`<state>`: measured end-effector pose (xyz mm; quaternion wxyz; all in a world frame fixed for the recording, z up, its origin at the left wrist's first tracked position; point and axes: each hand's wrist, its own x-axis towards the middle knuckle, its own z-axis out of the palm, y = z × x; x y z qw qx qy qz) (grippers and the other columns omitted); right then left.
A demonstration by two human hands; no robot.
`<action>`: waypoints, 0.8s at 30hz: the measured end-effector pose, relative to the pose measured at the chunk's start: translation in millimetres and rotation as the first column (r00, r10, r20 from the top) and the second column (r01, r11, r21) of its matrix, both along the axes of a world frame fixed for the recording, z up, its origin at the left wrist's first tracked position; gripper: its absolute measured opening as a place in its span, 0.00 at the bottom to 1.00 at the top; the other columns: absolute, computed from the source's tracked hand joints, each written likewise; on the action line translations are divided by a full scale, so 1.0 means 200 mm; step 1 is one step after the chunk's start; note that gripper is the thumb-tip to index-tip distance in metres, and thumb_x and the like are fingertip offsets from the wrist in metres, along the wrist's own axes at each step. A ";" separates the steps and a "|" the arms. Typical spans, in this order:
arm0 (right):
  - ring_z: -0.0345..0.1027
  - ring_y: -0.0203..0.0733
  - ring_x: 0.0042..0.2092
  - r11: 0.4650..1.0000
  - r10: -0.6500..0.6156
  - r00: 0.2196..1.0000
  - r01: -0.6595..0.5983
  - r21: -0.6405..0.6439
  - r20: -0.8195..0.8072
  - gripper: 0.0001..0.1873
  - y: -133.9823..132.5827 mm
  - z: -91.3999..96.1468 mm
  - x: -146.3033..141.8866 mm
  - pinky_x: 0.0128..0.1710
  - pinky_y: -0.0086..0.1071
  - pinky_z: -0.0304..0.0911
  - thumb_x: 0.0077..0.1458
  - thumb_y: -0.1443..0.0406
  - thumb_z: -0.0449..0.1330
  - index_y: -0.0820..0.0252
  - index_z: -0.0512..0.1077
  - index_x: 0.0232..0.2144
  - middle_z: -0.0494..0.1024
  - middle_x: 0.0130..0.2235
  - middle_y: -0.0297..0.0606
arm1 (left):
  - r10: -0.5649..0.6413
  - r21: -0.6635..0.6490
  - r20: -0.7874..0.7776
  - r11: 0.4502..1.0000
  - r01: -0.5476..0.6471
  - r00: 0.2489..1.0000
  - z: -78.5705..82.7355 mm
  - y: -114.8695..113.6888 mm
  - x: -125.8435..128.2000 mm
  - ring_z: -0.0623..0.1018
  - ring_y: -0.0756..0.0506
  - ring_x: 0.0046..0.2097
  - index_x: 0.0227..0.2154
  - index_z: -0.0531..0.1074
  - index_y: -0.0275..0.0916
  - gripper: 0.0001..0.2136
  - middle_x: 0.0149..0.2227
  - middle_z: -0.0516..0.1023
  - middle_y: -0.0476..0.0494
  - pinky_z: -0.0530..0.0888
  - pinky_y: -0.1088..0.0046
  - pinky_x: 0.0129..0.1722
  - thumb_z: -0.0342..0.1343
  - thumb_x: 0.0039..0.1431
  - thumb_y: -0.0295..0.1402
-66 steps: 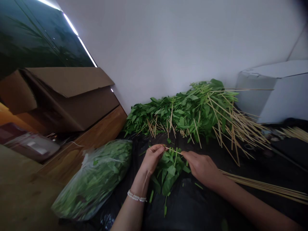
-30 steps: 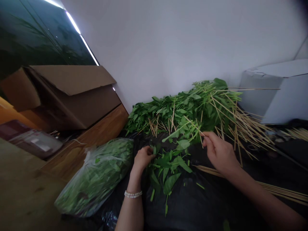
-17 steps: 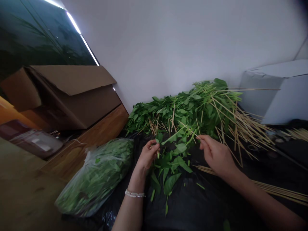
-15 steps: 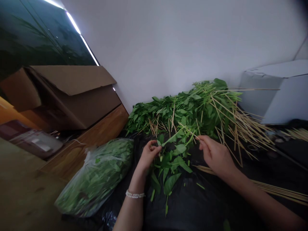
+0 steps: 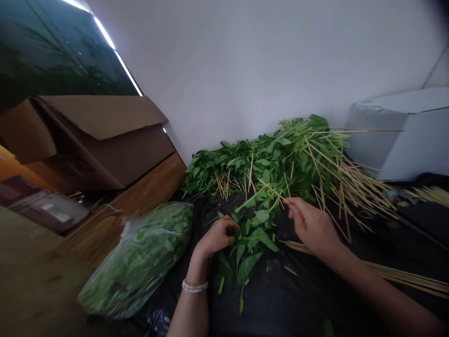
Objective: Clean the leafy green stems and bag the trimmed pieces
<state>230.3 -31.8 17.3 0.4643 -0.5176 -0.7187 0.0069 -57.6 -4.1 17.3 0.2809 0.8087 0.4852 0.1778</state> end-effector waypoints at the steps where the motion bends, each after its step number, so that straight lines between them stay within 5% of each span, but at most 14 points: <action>1: 0.74 0.42 0.32 1.000 0.001 1.000 -0.001 0.000 0.001 0.13 0.00 0.00 0.00 0.35 0.34 0.64 0.62 0.67 0.47 0.60 0.69 0.44 0.77 0.31 0.36 | 0.005 0.002 -0.027 1.000 -0.005 1.000 0.00 0.00 0.00 0.71 0.49 0.35 0.35 0.79 0.38 0.14 0.36 0.71 0.47 0.68 0.75 0.36 0.58 0.42 0.22; 8: 0.74 0.42 0.32 1.000 0.015 1.000 -0.015 -0.017 0.010 0.14 0.00 0.00 0.00 0.35 0.34 0.64 0.62 0.66 0.46 0.60 0.69 0.44 0.77 0.31 0.36 | 0.027 0.099 -0.009 0.995 -0.026 1.000 0.00 0.01 0.05 0.73 0.47 0.37 0.31 0.78 0.39 0.06 0.36 0.74 0.46 0.68 0.74 0.38 0.63 0.48 0.30; 12: 0.73 0.42 0.32 1.000 0.010 1.000 -0.010 -0.005 0.009 0.13 0.00 0.00 0.00 0.35 0.34 0.64 0.62 0.67 0.46 0.60 0.69 0.44 0.76 0.31 0.35 | 0.184 0.231 0.164 0.948 -0.219 0.969 0.02 0.02 0.07 0.74 0.47 0.35 0.31 0.77 0.38 0.04 0.33 0.77 0.45 0.68 0.74 0.37 0.60 0.53 0.32; 17: 0.73 0.41 0.32 0.999 0.032 0.999 -0.032 0.006 -0.001 0.14 -0.01 0.01 -0.01 0.34 0.33 0.63 0.62 0.67 0.46 0.61 0.69 0.44 0.76 0.30 0.36 | 0.332 0.142 0.556 0.866 -0.480 0.762 0.02 0.04 0.05 0.76 0.48 0.34 0.38 0.77 0.37 0.11 0.33 0.80 0.45 0.70 0.74 0.37 0.61 0.53 0.36; 24: 0.71 0.38 0.32 0.961 0.266 0.964 -0.266 -0.077 -0.012 0.14 -0.05 0.02 -0.04 0.35 0.31 0.64 0.63 0.66 0.46 0.59 0.70 0.44 0.76 0.31 0.36 | 0.372 -0.172 0.769 0.903 -0.393 0.519 0.02 0.03 0.06 0.74 0.50 0.32 0.35 0.80 0.37 0.14 0.32 0.80 0.44 0.68 0.76 0.34 0.64 0.49 0.40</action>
